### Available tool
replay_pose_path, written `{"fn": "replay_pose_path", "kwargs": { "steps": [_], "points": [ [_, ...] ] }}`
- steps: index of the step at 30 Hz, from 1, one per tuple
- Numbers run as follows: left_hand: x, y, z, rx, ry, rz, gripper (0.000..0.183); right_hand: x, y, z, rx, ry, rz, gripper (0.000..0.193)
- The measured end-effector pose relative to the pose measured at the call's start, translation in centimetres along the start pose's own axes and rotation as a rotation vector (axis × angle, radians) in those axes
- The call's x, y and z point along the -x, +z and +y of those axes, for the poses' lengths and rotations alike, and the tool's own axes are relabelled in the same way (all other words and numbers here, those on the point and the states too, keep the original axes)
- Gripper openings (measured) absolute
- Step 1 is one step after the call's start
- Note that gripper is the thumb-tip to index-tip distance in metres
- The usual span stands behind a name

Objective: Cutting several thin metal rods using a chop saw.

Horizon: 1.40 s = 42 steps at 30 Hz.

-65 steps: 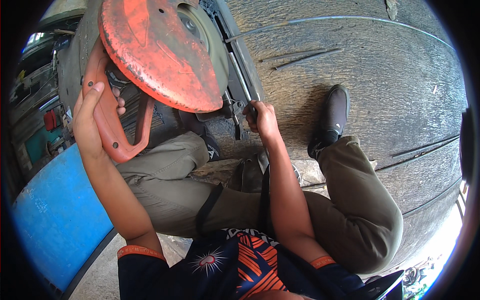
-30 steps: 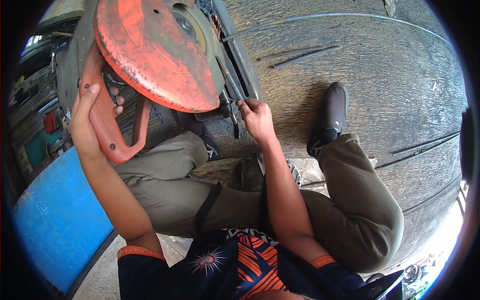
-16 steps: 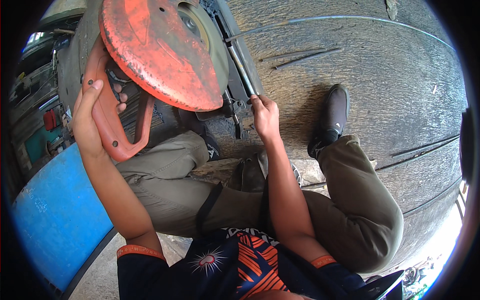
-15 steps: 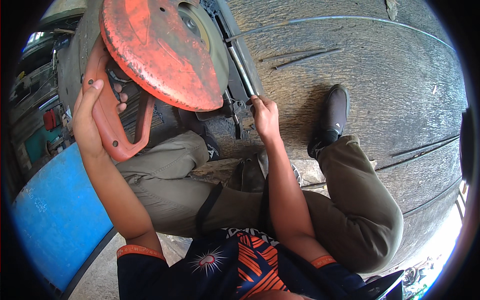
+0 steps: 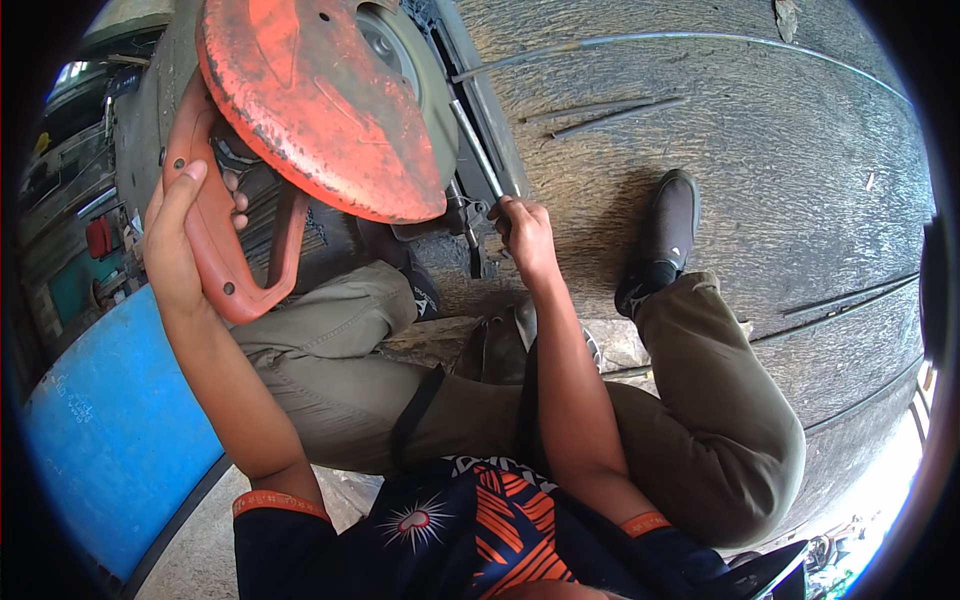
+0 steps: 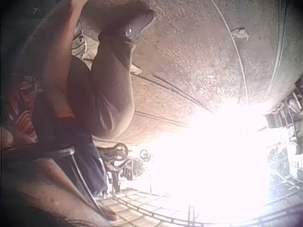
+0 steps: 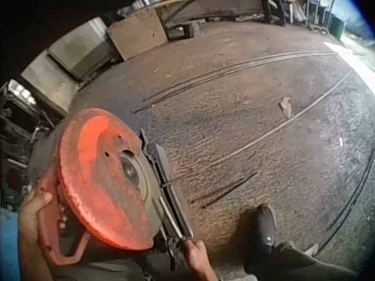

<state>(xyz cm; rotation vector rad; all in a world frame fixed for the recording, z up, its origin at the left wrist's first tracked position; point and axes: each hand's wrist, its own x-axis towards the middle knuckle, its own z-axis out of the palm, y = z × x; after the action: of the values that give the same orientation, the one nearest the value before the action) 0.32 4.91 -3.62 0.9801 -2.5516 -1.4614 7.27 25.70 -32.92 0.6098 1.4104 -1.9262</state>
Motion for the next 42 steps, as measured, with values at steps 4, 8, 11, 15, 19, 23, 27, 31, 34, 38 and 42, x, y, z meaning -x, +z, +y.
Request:
{"fn": "replay_pose_path", "kwargs": {
  "steps": [4, 8, 11, 15, 19, 23, 27, 31, 34, 38, 42],
  "points": [
    [0.1, 0.6, 0.0, 0.022, 0.046, -0.004, 0.045, 0.0, 0.1, 0.1, 0.074, -0.024, 0.019, 0.039],
    [0.0, 0.6, 0.0, 0.018, 0.047, 0.007, 0.046, 0.1, 0.3, 0.1, 0.188, -0.033, 0.001, 0.039],
    [-0.1, 0.4, 0.0, 0.033, 0.027, -0.006, 0.046, -0.1, 0.8, 0.9, 0.193, -0.072, -0.005, 0.037],
    [0.1, 0.5, 0.0, 0.041, 0.025, -0.015, 0.045, 0.2, 1.2, 0.7, 0.219, -0.122, 0.015, 0.037],
    [0.3, 0.4, 0.2, 0.025, 0.000, -0.002, 0.044, 1.0, 1.2, -1.1, 0.312, -0.134, 0.055, 0.038],
    [0.3, 0.4, 0.3, 0.018, 0.006, -0.005, 0.043, 1.0, 1.2, -1.2, 0.368, -0.150, 0.091, 0.037],
    [0.3, 0.4, 0.3, 0.025, 0.002, -0.012, 0.043, 1.2, 1.3, -1.8, 0.418, -0.132, 0.105, 0.034],
    [0.3, 0.5, 0.3, 0.031, 0.001, -0.019, 0.043, 1.4, 1.4, -1.8, 0.438, -0.139, 0.120, 0.033],
    [0.5, 0.7, 0.5, 0.031, -0.010, 0.007, 0.043, 1.3, 1.5, -1.3, 0.465, -0.220, 0.136, 0.034],
    [0.2, 0.4, 0.1, 0.031, -0.001, -0.020, 0.044, 1.2, 1.2, -1.4, 0.502, -0.184, 0.204, 0.036],
    [-0.1, 0.8, -0.2, 0.043, 0.019, -0.011, 0.044, 0.3, -0.3, -0.2, 0.395, -0.075, 0.242, 0.043]
  ]
}}
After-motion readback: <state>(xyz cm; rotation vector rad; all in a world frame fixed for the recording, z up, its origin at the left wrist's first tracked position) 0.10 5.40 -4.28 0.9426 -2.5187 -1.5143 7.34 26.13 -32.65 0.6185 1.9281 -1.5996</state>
